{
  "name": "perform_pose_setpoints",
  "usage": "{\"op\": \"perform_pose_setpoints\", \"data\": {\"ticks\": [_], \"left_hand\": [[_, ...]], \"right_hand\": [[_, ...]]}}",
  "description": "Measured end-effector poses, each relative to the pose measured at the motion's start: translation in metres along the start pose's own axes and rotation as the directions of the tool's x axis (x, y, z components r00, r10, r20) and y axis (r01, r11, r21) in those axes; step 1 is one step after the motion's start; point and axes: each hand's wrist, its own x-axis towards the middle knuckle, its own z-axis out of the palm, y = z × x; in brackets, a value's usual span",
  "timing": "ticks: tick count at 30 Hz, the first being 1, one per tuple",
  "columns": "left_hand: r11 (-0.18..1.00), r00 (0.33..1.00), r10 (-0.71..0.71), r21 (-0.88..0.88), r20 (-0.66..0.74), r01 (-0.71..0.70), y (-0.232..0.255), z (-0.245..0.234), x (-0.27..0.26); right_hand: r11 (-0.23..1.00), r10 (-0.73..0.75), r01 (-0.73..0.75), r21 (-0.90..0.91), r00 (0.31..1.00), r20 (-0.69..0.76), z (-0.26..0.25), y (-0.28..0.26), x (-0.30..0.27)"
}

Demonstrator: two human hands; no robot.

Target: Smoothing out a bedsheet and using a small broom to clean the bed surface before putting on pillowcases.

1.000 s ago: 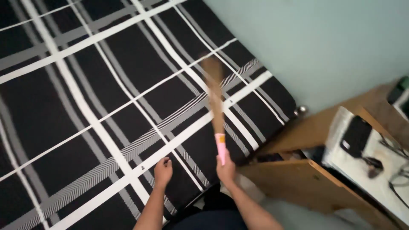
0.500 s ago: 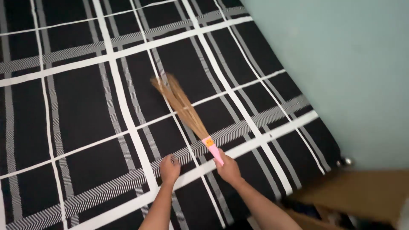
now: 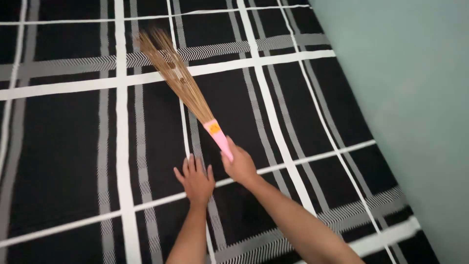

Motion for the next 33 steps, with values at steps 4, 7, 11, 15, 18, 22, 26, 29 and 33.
{"op": "perform_pose_setpoints", "data": {"ticks": [4, 7, 11, 15, 18, 22, 26, 29, 33], "left_hand": [[0.997, 0.999, 0.049, 0.068, -0.017, -0.047, -0.01, 0.032, -0.002], [0.999, 0.999, 0.021, 0.05, -0.025, -0.02, -0.018, 0.046, -0.009], [0.999, 1.0, 0.015, 0.033, -0.028, -0.014, -0.02, 0.052, -0.01], [0.998, 1.0, 0.012, 0.066, -0.023, -0.011, -0.019, 0.056, -0.011], [0.996, 1.0, 0.002, 0.095, -0.011, -0.001, -0.022, 0.056, -0.011], [0.995, 0.999, -0.023, 0.101, 0.022, 0.021, -0.018, 0.051, -0.012], [0.994, 1.0, -0.018, 0.107, 0.011, 0.017, -0.015, 0.05, -0.01], [0.992, 1.0, -0.015, 0.123, 0.01, 0.013, -0.016, 0.05, -0.011], [0.992, 1.0, -0.013, 0.122, -0.023, 0.016, -0.02, 0.057, -0.014]], "right_hand": [[0.985, -0.106, 0.108, -0.135, 0.994, 0.021, 0.048, 0.045, 0.127], [0.96, 0.004, 0.006, -0.281, 0.999, 0.034, 0.058, 0.085, 0.213], [0.791, 0.316, -0.321, -0.521, 0.943, -0.101, 0.026, 0.241, 0.286], [0.655, 0.506, -0.639, -0.404, 0.768, -0.393, -0.135, 0.305, 0.262], [0.525, 0.65, -0.808, -0.266, 0.583, -0.488, -0.21, 0.335, 0.228], [0.713, 0.256, -0.549, -0.436, 0.783, -0.567, -0.185, 0.325, 0.208], [0.884, 0.29, -0.418, -0.208, 0.841, -0.457, -0.099, 0.191, 0.228], [0.941, -0.174, 0.081, -0.329, 0.948, -0.265, -0.005, 0.213, 0.261], [0.923, -0.254, 0.21, -0.323, 0.962, -0.099, 0.045, 0.131, 0.304]]}}
